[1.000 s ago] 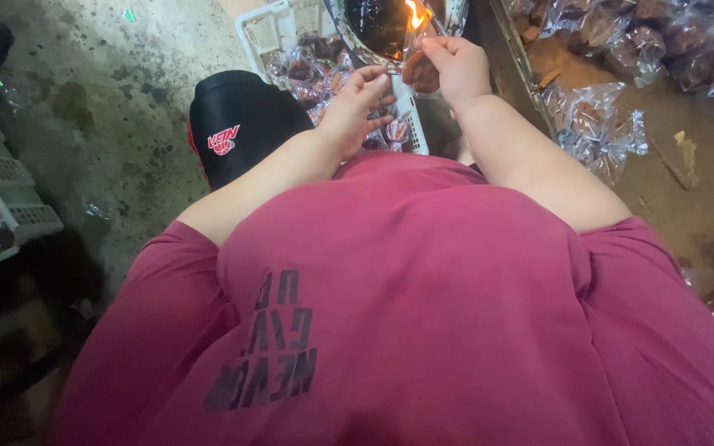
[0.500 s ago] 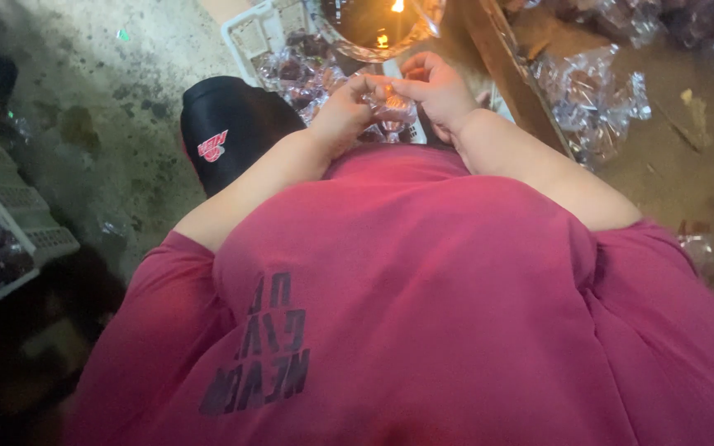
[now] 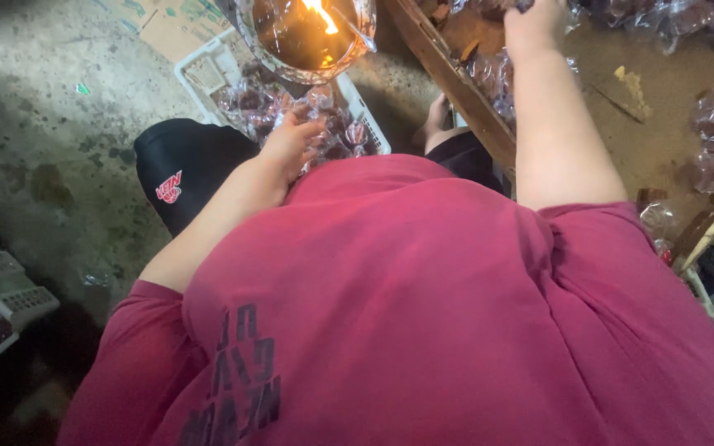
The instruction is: Sealing small plastic bags containing food items by melting the plastic over a candle flame and pinching it shut.
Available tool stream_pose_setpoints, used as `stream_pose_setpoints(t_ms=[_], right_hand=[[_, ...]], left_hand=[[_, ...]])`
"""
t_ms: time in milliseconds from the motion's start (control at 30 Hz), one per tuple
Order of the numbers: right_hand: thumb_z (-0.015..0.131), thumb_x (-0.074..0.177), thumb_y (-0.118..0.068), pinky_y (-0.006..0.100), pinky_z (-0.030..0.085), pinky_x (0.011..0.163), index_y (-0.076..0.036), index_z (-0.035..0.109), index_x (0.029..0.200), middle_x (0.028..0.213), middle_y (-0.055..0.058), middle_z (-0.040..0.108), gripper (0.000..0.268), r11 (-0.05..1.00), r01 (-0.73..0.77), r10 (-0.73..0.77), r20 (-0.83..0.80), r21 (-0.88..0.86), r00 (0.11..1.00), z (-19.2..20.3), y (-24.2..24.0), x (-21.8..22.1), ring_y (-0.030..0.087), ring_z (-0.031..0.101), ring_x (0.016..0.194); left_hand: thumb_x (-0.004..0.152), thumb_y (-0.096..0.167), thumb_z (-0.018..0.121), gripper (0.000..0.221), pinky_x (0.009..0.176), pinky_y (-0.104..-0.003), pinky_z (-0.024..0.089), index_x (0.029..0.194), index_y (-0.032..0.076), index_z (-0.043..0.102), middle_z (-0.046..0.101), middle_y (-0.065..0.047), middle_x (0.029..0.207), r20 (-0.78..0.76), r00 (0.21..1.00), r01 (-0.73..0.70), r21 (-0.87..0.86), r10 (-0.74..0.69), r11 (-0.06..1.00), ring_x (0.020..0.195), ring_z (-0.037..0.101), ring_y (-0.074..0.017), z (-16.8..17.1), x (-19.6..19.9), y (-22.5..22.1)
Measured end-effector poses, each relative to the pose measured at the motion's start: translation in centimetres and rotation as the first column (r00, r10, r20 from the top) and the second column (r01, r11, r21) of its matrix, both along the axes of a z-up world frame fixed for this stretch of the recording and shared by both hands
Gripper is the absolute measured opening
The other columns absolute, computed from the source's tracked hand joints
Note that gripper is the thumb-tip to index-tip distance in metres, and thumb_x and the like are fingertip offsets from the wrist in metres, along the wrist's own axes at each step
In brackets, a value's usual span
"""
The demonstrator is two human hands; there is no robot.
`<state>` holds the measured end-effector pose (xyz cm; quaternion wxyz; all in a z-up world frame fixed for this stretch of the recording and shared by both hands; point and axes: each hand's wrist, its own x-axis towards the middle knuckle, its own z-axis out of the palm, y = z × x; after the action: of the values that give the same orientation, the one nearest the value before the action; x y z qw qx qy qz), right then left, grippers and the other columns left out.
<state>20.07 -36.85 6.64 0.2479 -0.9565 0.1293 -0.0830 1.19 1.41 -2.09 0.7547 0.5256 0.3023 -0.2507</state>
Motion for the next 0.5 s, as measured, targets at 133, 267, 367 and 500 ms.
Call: stream_pose_setpoints(t_ms=[133,267,367,500], right_hand=[[0.060,0.097,-0.002,0.048,0.018,0.123,-0.004,0.038,0.154,0.160,0.019,0.032,0.061,0.968,-0.194,0.171,-0.147,-0.159,0.974,0.5,-1.0,-1.1,0.040,0.025,0.146],[0.064,0.098,-0.012,0.050,0.039,0.091,-0.021,0.043,0.151,0.124,0.009,0.049,0.057,0.989,-0.080,0.070,-0.084,-0.123,0.994,0.9,-0.3,-1.8,0.033,0.042,0.112],[0.064,0.088,-0.003,0.034,0.060,0.069,-0.022,0.053,0.141,0.102,0.004,0.071,0.058,0.973,-0.134,0.073,0.302,0.189,0.951,-4.8,-4.5,1.8,0.017,0.069,0.082],[0.077,0.092,-0.004,0.031,0.056,0.067,-0.016,0.048,0.151,0.100,0.010,0.077,0.067,0.466,-0.167,-0.154,0.266,0.869,0.952,-2.8,-0.8,0.2,0.015,0.072,0.077]], left_hand=[[0.091,0.013,0.061,0.048,0.059,-0.023,0.045,0.138,0.021,0.053,0.068,0.001,0.095,0.037,0.999,-0.007,-0.069,0.010,0.998,0.076,0.063,-0.0107,-1.5,0.1,-0.2],[0.091,0.023,0.063,0.056,0.081,-0.035,0.048,0.145,0.026,0.047,0.065,-0.001,0.110,-0.018,1.000,0.010,-0.003,-0.010,1.000,0.090,0.060,-0.0161,-0.6,0.4,-0.1],[0.092,0.021,0.064,0.054,0.071,-0.032,0.048,0.144,0.024,0.047,0.064,0.000,0.115,0.019,0.999,-0.033,-0.099,0.035,0.994,0.086,0.062,-0.0150,-2.2,0.6,-0.3],[0.081,0.036,0.067,0.073,0.094,-0.036,0.050,0.151,0.027,0.045,0.059,-0.007,0.129,0.027,0.999,0.041,-0.065,-0.039,0.997,0.116,0.058,-0.0246,1.3,0.1,-0.4]])
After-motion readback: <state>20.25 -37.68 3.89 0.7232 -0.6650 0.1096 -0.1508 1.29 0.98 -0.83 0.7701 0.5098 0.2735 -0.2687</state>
